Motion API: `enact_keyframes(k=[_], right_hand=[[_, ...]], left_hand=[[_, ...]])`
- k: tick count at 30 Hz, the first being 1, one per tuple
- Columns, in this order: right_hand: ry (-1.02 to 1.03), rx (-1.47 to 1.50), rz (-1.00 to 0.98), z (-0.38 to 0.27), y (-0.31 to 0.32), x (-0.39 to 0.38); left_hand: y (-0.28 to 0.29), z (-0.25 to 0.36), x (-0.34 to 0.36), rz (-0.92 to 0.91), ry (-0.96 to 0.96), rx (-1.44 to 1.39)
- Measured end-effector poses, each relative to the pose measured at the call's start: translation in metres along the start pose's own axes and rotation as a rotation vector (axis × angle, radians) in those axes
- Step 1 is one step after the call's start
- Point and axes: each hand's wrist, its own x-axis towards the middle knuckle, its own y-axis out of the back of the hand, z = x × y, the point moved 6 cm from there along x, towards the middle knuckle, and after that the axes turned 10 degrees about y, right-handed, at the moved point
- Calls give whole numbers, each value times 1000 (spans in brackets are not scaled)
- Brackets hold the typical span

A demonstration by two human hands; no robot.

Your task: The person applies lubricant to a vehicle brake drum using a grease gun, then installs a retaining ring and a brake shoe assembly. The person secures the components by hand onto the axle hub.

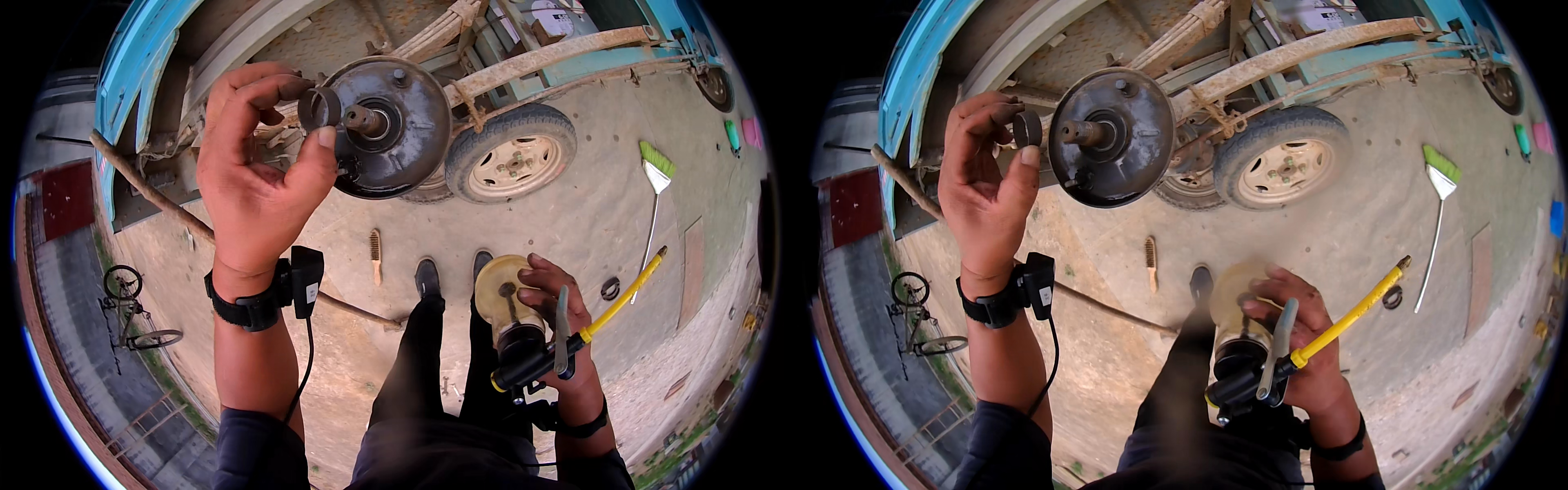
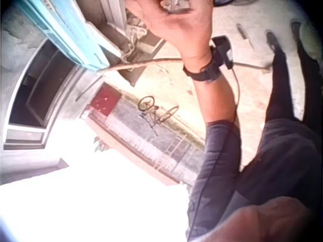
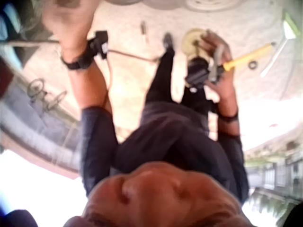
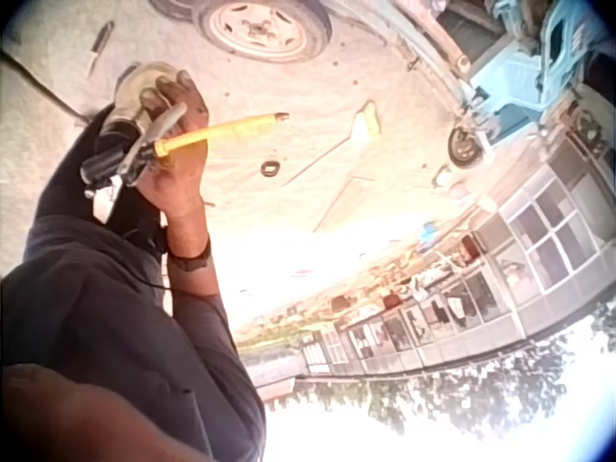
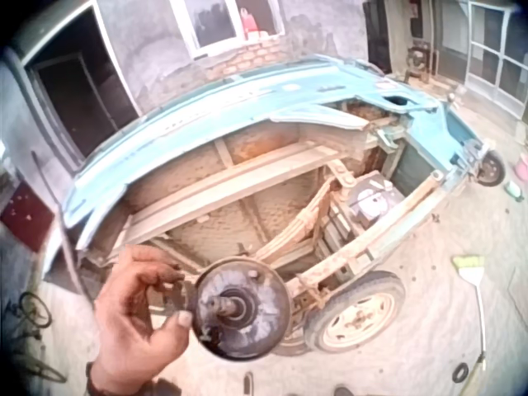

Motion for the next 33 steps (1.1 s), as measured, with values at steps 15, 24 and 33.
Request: enact_keyframes(k=[15, 24, 33], right_hand=[[-125, 291, -219, -13, -58, 23], [-79, 459, -184, -19, -92, 43], [-18, 3, -272, -13, -111, 54]], left_hand=[[51, -67, -123, 110, 540, -354], [50, -76, -179, 124, 700, -486], [53, -81, -202, 99, 783, -485]])
